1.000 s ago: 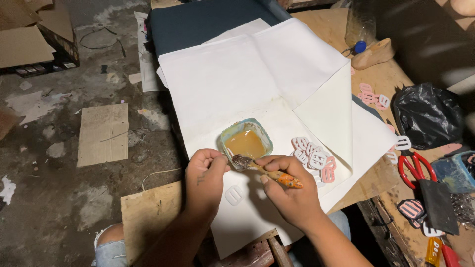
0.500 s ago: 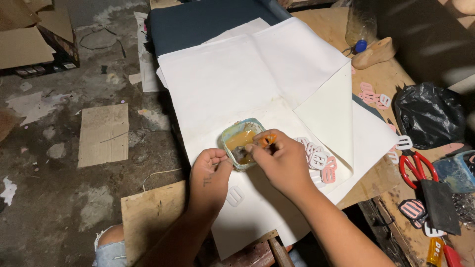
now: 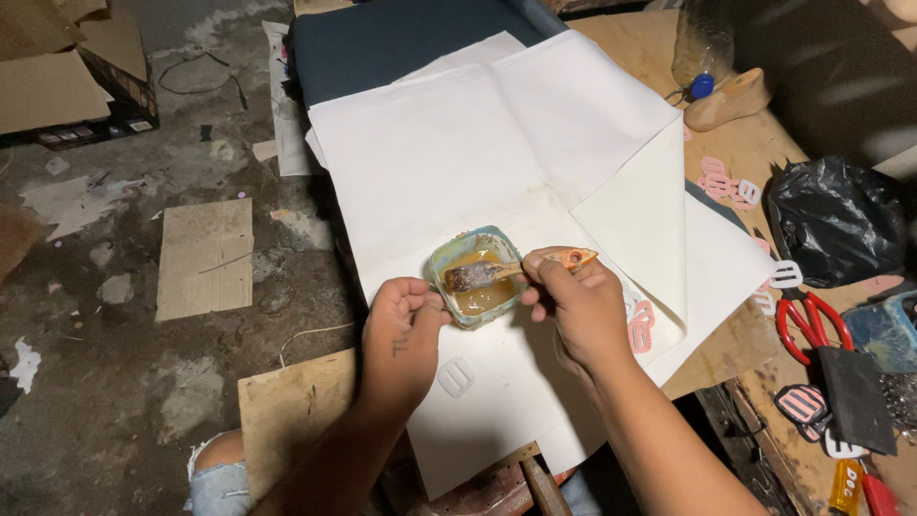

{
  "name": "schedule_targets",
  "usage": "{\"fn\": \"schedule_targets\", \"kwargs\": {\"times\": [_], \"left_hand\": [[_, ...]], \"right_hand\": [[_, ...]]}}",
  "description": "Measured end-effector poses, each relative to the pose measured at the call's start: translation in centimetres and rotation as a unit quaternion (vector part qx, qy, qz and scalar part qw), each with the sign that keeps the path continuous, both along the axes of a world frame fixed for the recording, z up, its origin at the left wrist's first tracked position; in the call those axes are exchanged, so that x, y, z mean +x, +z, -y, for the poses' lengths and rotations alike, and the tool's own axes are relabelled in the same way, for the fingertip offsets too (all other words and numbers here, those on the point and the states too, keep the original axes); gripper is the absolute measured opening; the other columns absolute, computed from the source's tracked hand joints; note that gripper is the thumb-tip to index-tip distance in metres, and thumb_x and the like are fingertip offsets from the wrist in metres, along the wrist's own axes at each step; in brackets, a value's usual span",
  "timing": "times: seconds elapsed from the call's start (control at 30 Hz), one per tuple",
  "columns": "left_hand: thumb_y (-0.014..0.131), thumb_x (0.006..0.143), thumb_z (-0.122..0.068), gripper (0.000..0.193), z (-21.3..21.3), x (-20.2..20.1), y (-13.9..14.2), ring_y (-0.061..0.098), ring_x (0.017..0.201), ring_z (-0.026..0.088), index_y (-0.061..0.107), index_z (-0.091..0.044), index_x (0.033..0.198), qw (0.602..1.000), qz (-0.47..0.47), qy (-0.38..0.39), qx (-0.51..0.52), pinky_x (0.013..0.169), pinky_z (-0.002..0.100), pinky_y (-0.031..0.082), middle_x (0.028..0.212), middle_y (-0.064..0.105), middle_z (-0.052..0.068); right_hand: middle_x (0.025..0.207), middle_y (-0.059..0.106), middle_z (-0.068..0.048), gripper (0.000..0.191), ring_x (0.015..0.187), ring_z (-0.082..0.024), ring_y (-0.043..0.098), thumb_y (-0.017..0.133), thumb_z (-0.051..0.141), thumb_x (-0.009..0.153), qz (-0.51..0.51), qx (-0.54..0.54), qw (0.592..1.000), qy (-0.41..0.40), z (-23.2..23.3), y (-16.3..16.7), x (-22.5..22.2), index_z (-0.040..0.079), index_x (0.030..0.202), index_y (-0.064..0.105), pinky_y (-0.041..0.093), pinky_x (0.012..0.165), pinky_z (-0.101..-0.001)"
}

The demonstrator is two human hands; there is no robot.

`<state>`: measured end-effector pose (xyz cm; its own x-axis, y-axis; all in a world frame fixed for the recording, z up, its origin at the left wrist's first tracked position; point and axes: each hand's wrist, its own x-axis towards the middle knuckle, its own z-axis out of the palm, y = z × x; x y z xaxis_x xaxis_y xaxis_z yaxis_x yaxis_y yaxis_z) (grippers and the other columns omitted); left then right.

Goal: The person applies a yellowish liquid from a small container onto a white sheet using a brush, then picks up small plastic pieces and applies the liquid to them one by one. The person works at a cluttered wooden workbench with tools and materials nearby.

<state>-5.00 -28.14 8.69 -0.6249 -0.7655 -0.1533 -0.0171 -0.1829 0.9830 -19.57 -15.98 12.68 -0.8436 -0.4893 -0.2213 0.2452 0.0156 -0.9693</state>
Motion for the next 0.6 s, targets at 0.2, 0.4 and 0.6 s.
{"fn": "schedule_targets", "kwargs": {"times": [0.2,0.4,0.6], "left_hand": [[0.058,0.090,-0.002,0.031,-0.1,0.2,0.5,0.066,0.087,0.012,0.056,0.005,0.120,0.999,0.010,-0.031,-0.029,0.073,0.025,0.054,0.104,0.067,0.011],[0.058,0.088,-0.003,0.043,-0.2,0.4,1.9,0.065,0.084,0.011,0.056,0.000,0.131,0.997,0.047,-0.049,-0.046,0.069,0.024,0.054,0.105,0.066,0.009],[0.060,0.092,-0.007,0.028,0.1,0.1,2.3,0.065,0.081,0.010,0.058,0.002,0.118,0.997,0.035,-0.002,-0.063,0.067,0.024,0.054,0.099,0.067,0.009]], "right_hand": [[0.071,0.066,-0.001,0.017,0.058,-0.006,0.053,0.077,0.015,0.085,-0.199,0.131,0.968,0.076,0.6,-0.1,0.8,0.001,0.094,0.071,0.044,0.051,-0.0227],[0.072,0.068,-0.002,0.018,0.056,-0.008,0.054,0.076,0.013,0.085,-0.082,0.073,0.993,0.048,0.9,-0.1,0.4,-0.002,0.094,0.071,0.045,0.050,-0.0247],[0.076,0.068,-0.004,0.021,0.060,-0.008,0.058,0.077,0.011,0.086,-0.116,0.049,0.991,0.036,0.2,-0.4,0.9,-0.002,0.100,0.070,0.048,0.055,-0.0243]]}}
